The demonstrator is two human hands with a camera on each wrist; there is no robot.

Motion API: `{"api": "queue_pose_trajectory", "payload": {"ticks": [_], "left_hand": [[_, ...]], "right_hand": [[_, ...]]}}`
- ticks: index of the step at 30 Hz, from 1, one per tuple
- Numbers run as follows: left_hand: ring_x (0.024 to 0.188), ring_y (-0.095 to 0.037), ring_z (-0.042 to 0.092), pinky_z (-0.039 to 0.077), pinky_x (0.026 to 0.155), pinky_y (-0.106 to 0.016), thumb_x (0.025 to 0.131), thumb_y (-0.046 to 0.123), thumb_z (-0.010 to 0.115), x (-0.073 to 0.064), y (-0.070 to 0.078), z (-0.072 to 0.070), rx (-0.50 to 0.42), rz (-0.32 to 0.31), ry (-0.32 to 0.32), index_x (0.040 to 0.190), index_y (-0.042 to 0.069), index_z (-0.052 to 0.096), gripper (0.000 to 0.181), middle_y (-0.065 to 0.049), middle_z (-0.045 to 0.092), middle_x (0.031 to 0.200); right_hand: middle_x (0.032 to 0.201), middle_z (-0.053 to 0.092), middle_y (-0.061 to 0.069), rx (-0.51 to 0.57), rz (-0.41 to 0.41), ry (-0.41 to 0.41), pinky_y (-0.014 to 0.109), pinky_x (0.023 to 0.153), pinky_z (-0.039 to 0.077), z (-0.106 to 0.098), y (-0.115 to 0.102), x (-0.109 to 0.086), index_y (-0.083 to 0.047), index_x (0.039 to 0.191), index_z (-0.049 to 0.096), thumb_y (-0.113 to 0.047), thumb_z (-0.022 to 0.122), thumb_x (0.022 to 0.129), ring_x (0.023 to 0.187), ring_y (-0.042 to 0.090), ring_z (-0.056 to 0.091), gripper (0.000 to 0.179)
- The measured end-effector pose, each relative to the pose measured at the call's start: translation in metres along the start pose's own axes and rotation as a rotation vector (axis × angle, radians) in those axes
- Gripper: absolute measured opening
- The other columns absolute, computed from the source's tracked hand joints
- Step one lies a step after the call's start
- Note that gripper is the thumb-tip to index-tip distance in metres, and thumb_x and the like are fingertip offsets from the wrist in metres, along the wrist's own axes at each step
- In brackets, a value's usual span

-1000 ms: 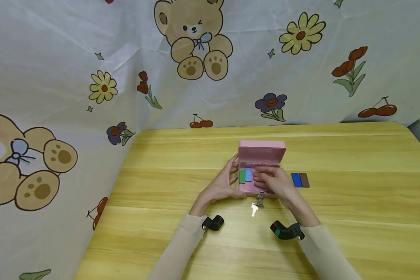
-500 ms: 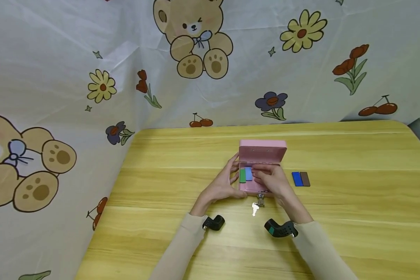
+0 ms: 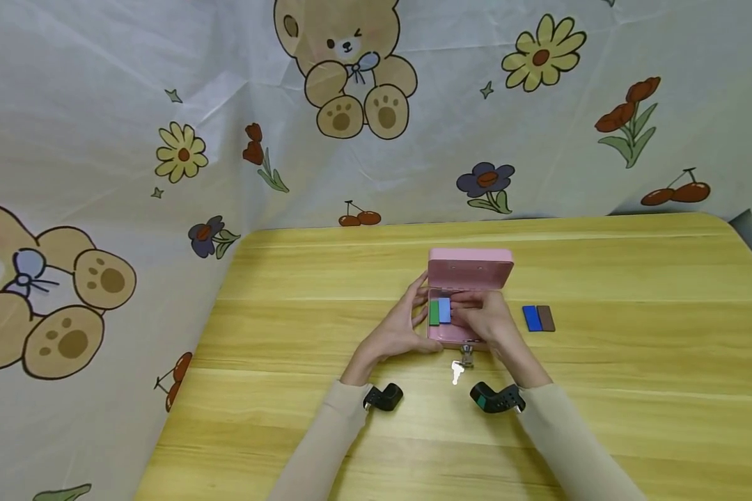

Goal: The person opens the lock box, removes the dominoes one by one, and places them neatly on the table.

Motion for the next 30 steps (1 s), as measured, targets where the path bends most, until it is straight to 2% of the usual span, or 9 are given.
{"api": "queue_pose_trajectory", "payload": {"ticks": [4, 10, 17, 21, 25, 28, 30], "left_hand": [[0.154, -0.026, 0.028, 0.037, 0.121, -0.026, 0.067, -0.022, 0.084, 0.001, 0.001, 0.001, 0.004, 0.009, -0.002, 0.169, 0.029, 0.006, 0.138, -0.011, 0.029, 0.163], [0.154, -0.025, 0.028, 0.037, 0.121, -0.025, 0.069, -0.021, 0.084, 0.001, 0.001, 0.002, 0.013, 0.007, -0.001, 0.169, 0.029, 0.005, 0.137, -0.011, 0.028, 0.163], [0.153, -0.026, 0.030, 0.036, 0.122, -0.024, 0.068, -0.020, 0.085, 0.000, 0.000, 0.002, 0.013, 0.006, 0.006, 0.169, 0.029, 0.006, 0.137, -0.011, 0.030, 0.163], [0.153, -0.026, 0.029, 0.036, 0.122, -0.026, 0.069, -0.018, 0.086, 0.000, 0.001, 0.003, 0.016, 0.002, 0.004, 0.169, 0.029, 0.006, 0.137, -0.012, 0.029, 0.163], [0.154, -0.026, 0.028, 0.037, 0.121, -0.026, 0.070, -0.018, 0.086, -0.001, 0.000, 0.004, 0.020, -0.011, -0.002, 0.169, 0.029, 0.005, 0.137, -0.010, 0.028, 0.164], [0.154, -0.027, 0.028, 0.036, 0.122, -0.027, 0.068, -0.018, 0.086, -0.001, 0.001, 0.004, 0.021, -0.005, 0.000, 0.169, 0.028, 0.004, 0.138, -0.011, 0.028, 0.164], [0.153, -0.028, 0.028, 0.035, 0.123, -0.029, 0.068, -0.017, 0.087, -0.001, 0.001, 0.004, 0.026, 0.004, 0.004, 0.169, 0.027, 0.004, 0.139, -0.011, 0.029, 0.164]], "right_hand": [[0.112, 0.073, 0.030, -0.074, -0.010, 0.024, 0.016, 0.070, 0.060, -0.002, 0.001, 0.001, 0.017, 0.122, 0.067, 0.005, 0.073, 0.092, 0.092, 0.019, 0.074, 0.033], [0.112, 0.073, 0.031, -0.088, -0.022, 0.048, 0.028, 0.081, 0.065, -0.003, 0.001, 0.003, 0.018, 0.121, 0.067, 0.007, 0.075, 0.089, 0.100, 0.033, 0.075, 0.035], [0.113, 0.074, 0.028, -0.116, -0.021, 0.079, 0.042, 0.094, 0.064, -0.004, 0.002, 0.006, 0.013, 0.118, 0.071, 0.006, 0.076, 0.087, 0.105, 0.035, 0.073, 0.032], [0.115, 0.073, 0.028, -0.075, -0.026, 0.075, 0.036, 0.092, 0.064, -0.006, 0.001, 0.004, 0.013, 0.120, 0.070, 0.006, 0.077, 0.087, 0.103, 0.032, 0.074, 0.034], [0.119, 0.073, 0.026, -0.012, -0.030, 0.048, 0.021, 0.085, 0.061, -0.015, -0.005, -0.010, 0.012, 0.126, 0.068, 0.002, 0.077, 0.089, 0.097, 0.019, 0.074, 0.039], [0.121, 0.073, 0.021, 0.046, -0.032, 0.021, 0.016, 0.084, 0.060, -0.028, -0.012, -0.025, 0.011, 0.133, 0.064, -0.002, 0.077, 0.093, 0.094, 0.007, 0.072, 0.045], [0.116, 0.076, 0.013, 0.103, -0.047, 0.007, 0.018, 0.085, 0.061, -0.042, -0.015, -0.035, 0.012, 0.137, 0.060, -0.003, 0.076, 0.094, 0.092, 0.003, 0.071, 0.048]]}}
Point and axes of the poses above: each hand's wrist, its own x-axis towards the middle knuckle, its own z-axis out of the palm, y = z × x, the point moved 10 cm from there along x, towards the middle knuckle
